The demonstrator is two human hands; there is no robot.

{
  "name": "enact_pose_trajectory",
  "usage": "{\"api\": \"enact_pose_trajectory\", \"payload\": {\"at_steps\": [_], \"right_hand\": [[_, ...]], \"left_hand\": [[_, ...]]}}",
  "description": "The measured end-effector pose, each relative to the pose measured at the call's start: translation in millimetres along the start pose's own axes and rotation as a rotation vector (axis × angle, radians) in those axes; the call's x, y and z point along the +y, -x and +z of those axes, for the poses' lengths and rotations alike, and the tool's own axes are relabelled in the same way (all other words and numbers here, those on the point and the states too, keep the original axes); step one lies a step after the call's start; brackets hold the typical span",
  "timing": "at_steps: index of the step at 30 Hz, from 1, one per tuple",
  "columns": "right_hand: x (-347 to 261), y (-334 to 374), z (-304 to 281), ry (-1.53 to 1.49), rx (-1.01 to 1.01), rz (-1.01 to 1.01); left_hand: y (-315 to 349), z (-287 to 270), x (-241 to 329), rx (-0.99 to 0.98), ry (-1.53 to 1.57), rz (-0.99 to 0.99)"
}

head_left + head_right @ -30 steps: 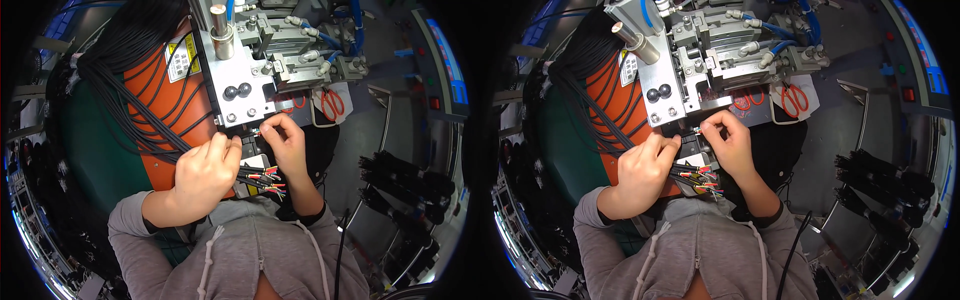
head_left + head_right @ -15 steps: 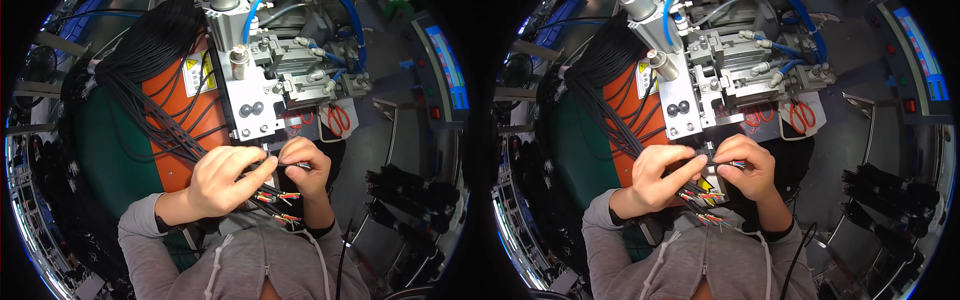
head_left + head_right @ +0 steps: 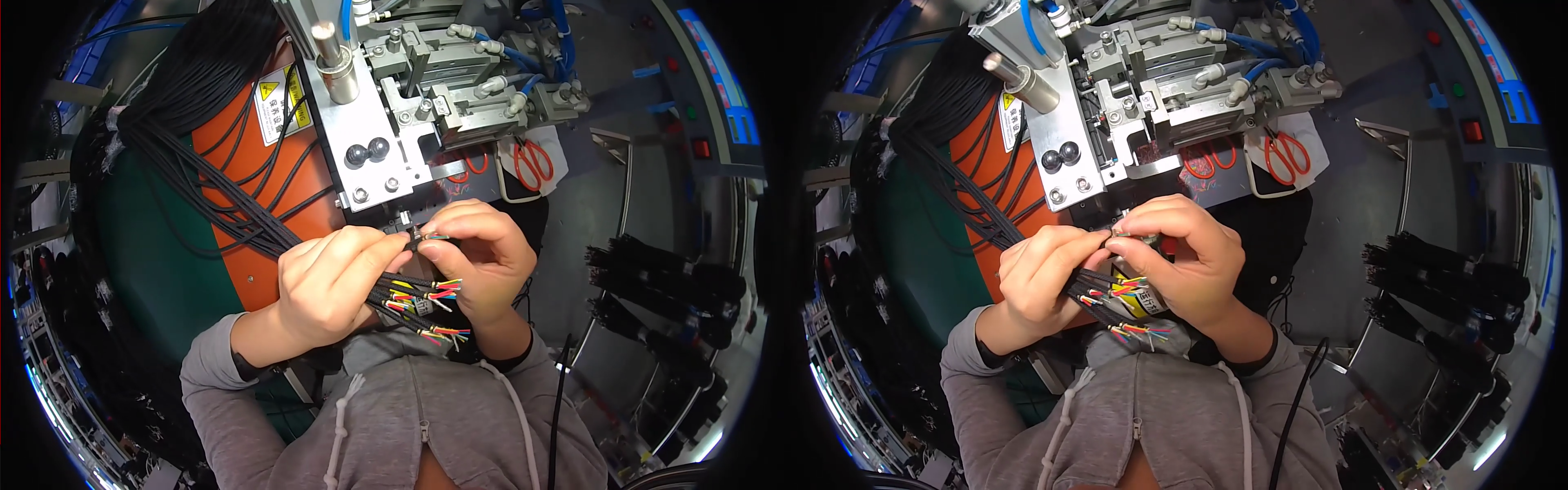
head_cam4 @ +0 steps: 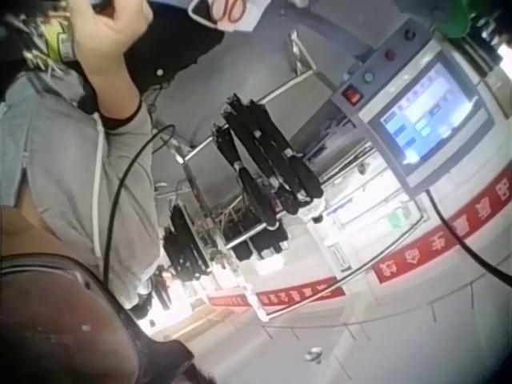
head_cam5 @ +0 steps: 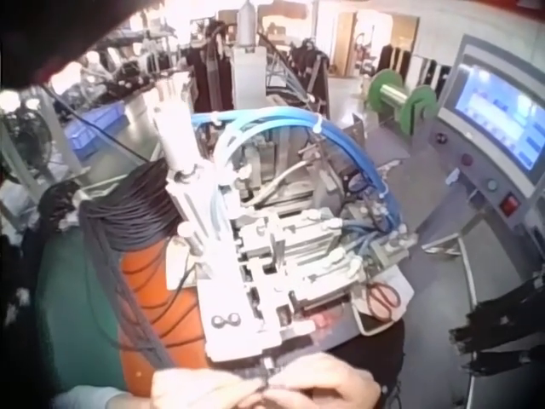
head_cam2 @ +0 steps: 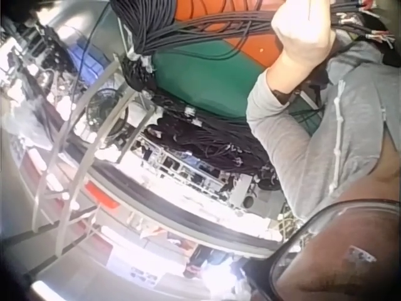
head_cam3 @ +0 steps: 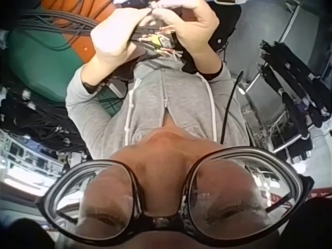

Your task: Assembling wire harnesses by inserting individual wires into a connector housing on a production machine.

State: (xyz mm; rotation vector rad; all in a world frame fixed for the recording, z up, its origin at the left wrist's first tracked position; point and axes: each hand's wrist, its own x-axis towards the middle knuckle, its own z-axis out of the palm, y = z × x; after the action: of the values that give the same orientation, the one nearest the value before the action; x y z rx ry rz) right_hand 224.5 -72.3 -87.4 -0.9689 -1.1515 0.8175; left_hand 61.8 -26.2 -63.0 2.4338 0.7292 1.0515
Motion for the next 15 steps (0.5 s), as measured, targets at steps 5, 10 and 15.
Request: {"api": "enact_pose_trajectory", "payload": {"at_steps": [5,10,15], "right_hand": [[5.0,-1.6,2.2,-0.047,0.025,-0.149],[6.6,-13.6,-0.7,0.084,-0.069,-0.218],[5.0,-10.9,-5.3,-0.145,-0.133,0.085]], "left_hand": [[0.9,-3.9,-0.4,0.047,0.001,0.044],[1.6,-4.8,0.6,0.040,-0.024,0.058],[0.9,-2.3,-1.9,0.020,-0.023,0.079]]}}
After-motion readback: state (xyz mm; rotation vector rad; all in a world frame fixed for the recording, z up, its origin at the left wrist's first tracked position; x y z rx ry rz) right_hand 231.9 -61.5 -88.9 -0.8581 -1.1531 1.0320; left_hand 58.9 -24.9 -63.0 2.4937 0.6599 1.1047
